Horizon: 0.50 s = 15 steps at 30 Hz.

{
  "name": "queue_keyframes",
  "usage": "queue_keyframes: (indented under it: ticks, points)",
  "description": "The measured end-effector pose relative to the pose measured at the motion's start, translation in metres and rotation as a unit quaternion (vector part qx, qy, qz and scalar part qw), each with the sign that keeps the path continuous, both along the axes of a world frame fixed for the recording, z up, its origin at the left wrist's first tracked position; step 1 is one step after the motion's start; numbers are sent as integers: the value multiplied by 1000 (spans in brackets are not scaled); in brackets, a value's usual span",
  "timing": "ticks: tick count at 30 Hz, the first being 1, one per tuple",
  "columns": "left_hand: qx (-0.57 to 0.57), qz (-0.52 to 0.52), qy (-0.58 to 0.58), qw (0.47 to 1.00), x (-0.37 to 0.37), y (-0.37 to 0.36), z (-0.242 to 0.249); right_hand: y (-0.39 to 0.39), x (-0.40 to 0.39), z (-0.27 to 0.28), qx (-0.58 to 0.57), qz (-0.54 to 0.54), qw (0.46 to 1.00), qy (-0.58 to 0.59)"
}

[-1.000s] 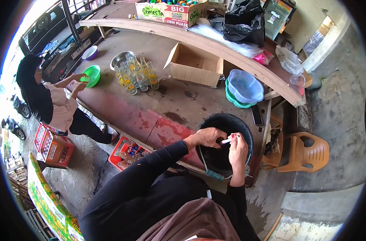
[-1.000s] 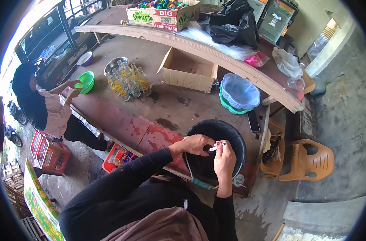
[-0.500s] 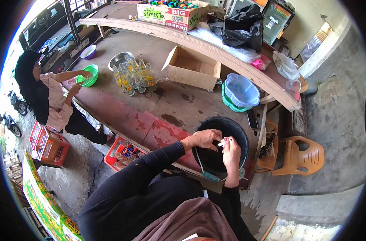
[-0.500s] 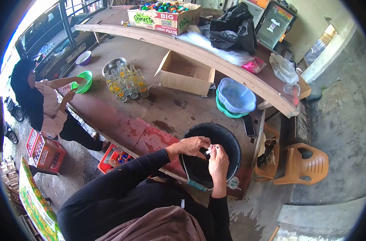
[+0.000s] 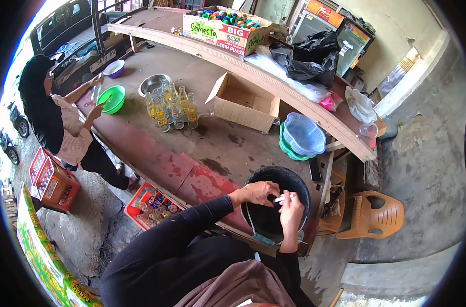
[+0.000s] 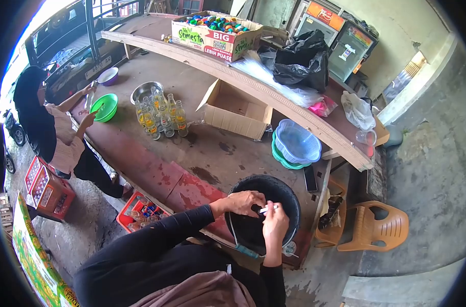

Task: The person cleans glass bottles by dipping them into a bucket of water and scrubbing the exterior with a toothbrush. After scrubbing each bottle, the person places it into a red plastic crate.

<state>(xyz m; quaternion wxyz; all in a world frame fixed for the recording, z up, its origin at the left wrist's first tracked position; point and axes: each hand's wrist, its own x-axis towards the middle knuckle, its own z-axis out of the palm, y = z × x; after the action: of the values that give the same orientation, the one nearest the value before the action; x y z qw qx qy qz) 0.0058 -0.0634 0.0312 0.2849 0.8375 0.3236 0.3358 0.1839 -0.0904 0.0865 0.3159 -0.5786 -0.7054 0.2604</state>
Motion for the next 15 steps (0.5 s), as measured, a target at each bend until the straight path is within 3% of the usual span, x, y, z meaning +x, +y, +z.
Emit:
queue_keyframes:
  ticks: [1, 4, 6, 10, 15]
  points:
    - [1, 4, 54, 999, -1, 1, 0, -4, -5, 4, -34, 23, 999, 32]
    - [-16, 16, 23, 999, 1, 1, -4, -4, -9, 5, -1, -44, 991, 127]
    - [-37, 9, -24, 999, 2, 1, -4, -2, -6, 12, 16, -64, 988, 140]
    - [-36, 36, 21, 998, 1, 1, -9, -3, -7, 11, -67, 5, 992, 106]
    - [-67, 29, 2, 997, 0, 0, 1, -12, -8, 31, 50, -72, 989, 119]
